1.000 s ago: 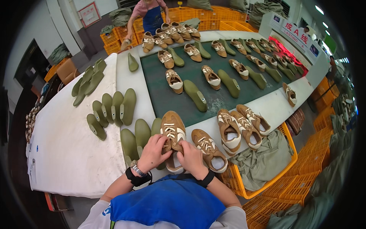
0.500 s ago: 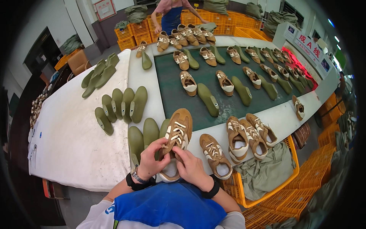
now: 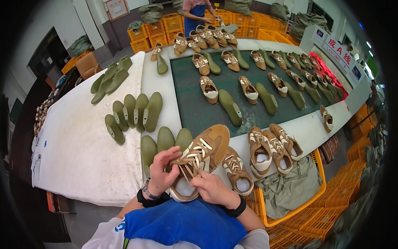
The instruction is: The person repeatedly picks up green shoe lasts and brown shoes from a table, inserts the lasts into the shoes, and places the assembled pairs back on the table. Another worker across the table performs similar assembly actions. The camera wearer handles items one at a time and occasionally adjusts the shoe laces.
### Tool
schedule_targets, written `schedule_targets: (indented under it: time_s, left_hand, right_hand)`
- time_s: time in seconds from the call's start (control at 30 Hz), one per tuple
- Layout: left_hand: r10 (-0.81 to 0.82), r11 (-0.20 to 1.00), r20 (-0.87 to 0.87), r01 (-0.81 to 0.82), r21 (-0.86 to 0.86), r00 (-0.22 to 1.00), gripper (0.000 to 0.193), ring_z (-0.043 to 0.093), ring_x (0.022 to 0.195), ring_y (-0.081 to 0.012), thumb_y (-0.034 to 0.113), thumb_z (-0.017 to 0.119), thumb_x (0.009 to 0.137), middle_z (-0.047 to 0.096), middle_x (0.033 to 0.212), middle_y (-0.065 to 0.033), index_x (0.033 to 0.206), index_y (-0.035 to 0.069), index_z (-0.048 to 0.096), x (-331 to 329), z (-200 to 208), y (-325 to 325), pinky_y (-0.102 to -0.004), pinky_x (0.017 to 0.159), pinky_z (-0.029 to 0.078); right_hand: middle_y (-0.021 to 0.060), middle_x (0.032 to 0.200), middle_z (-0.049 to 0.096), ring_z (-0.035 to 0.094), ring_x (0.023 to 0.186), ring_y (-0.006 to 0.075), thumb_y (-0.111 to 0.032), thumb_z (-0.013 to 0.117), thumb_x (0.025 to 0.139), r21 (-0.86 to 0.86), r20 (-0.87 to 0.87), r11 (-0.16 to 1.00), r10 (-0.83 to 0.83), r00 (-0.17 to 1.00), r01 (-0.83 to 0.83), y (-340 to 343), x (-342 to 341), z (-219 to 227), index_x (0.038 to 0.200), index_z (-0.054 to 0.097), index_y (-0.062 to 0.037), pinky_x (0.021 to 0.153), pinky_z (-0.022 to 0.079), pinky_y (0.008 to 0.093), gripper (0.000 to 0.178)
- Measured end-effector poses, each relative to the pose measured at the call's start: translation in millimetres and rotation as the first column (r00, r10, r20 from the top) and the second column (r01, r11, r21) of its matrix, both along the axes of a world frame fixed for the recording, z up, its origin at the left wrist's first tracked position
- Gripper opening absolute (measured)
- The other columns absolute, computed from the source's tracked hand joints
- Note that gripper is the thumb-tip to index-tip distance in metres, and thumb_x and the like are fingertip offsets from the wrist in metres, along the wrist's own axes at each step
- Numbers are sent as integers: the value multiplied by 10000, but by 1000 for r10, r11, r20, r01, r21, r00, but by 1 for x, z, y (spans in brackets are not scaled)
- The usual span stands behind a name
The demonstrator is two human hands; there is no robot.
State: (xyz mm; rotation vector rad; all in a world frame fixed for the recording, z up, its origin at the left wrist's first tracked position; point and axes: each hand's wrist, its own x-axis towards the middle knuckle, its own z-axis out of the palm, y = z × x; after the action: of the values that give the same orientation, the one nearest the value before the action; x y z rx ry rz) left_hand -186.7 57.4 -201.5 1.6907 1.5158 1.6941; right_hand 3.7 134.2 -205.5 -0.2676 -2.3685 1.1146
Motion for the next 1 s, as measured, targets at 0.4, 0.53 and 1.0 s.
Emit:
schedule_targets:
  time_s: [0.4, 0.53, 1.0]
  left_hand:
    - [291, 950, -261, -310, -34, 921, 248, 682, 768, -279, 26, 657, 808, 675, 909, -157, 1053, 5, 629, -26, 8, 9, -340, 669, 541]
    - [316, 941, -287, -336, -22, 904, 260, 670, 768, -292, 25, 660, 804, 669, 910, -163, 1061, 3, 623, -27, 4, 8, -339, 684, 537]
    - [68, 843, -648, -391, -370, 759, 499, 499, 1149, -390, 269, 739, 798, 571, 1181, -209, 1177, -6, 565, -113, -95, -39, -424, 984, 431]
  right_hand:
    - [97, 995, 647, 621, 603, 197, -174, 703, 842, -71, -42, 976, -210, 977, 207, -9, -15, 14, 1216, 597, -87, 582, 505, 301, 398]
    - [89, 965, 634, 643, 749, 266, -266, 732, 821, 41, 21, 998, -54, 998, 53, -13, -30, 4, 1130, 618, -86, 651, 522, 347, 376]
    - [135, 782, 621, 634, 706, 337, -439, 751, 755, 231, 258, 944, -292, 921, 234, 11, -34, -46, 854, 559, -39, 633, 500, 435, 454]
